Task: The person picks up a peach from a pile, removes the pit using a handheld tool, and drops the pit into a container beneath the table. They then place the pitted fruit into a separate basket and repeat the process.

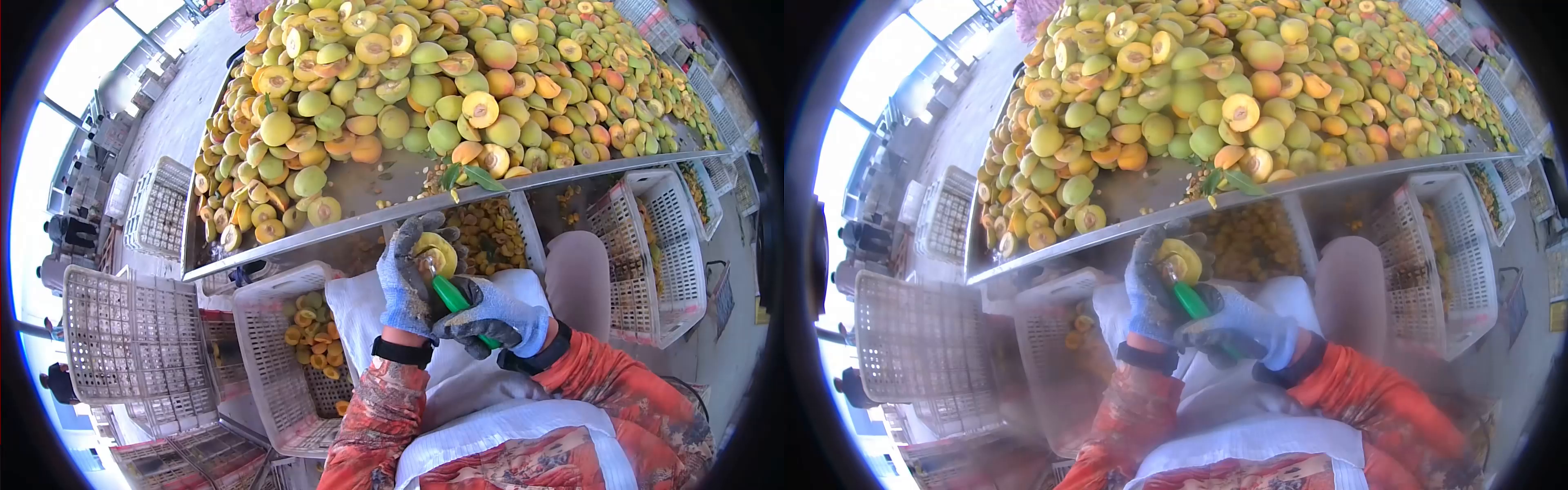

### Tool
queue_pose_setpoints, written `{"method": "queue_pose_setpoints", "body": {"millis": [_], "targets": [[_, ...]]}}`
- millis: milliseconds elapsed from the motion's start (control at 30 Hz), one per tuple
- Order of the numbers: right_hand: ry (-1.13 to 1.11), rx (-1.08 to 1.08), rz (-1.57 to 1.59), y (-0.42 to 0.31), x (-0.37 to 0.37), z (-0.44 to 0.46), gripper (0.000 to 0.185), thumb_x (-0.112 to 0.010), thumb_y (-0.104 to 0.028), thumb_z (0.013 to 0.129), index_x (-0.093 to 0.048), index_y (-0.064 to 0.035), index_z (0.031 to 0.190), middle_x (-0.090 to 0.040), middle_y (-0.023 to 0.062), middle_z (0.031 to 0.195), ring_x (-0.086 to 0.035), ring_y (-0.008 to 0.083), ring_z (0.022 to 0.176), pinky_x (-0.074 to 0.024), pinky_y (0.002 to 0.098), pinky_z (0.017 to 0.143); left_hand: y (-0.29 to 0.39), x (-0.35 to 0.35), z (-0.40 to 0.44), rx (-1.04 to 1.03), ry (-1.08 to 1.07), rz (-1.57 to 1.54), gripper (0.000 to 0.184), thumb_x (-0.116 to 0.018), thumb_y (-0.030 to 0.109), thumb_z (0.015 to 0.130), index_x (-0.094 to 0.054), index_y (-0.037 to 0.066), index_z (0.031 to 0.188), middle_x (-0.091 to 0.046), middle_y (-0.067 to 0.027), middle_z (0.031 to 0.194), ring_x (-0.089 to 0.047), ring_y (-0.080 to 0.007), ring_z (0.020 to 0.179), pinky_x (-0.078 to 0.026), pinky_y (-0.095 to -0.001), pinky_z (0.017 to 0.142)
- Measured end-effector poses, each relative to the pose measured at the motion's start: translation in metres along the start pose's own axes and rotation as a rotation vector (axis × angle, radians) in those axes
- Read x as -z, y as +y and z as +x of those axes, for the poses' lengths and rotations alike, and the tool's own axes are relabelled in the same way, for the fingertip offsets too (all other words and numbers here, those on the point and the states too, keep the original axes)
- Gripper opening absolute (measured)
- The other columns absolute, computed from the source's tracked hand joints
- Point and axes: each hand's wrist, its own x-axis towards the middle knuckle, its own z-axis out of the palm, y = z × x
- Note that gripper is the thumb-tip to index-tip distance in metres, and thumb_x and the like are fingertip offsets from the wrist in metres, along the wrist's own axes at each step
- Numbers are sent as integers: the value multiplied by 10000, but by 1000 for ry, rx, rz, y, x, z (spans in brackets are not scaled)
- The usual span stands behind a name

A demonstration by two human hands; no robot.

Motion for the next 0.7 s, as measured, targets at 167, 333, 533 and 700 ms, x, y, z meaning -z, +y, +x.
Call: {"method": "queue_pose_setpoints", "body": {"millis": [167,333,533,700], "targets": [[71,179,-162,-5,-10,-13,378,-706,-83,699,-503,-39,1015,-578,18,812,-539,74,690,-455,236,601,13,36,21,-14,49,-213,328,-541,348,816,-575,53,955,-613,-129,897,-598,-289,767,-513,-413,697],[805,263,-1320,21,67,24,342,-600,-341,783,-497,-53,937,-581,165,777,-586,342,703,-460,405,606,26,47,6,-80,50,-237,357,-460,294,868,-522,41,1113,-577,-93,1060,-538,-248,1020,-456,-395,847],[561,123,-609,17,32,21,309,-604,-278,815,-486,-44,979,-579,103,721,-585,240,605,-465,331,536,10,32,2,-339,64,205,357,-487,249,864,-520,19,1135,-570,-117,1086,-557,-244,981,-474,-378,842],[288,432,91,43,-2,44,342,-618,-187,822,-461,-38,1087,-552,30,692,-514,85,484,-404,220,410,12,23,-27,-231,89,178,357,-544,179,829,-518,0,1137,-572,-141,1082,-570,-246,957,-486,-355,841]]}}
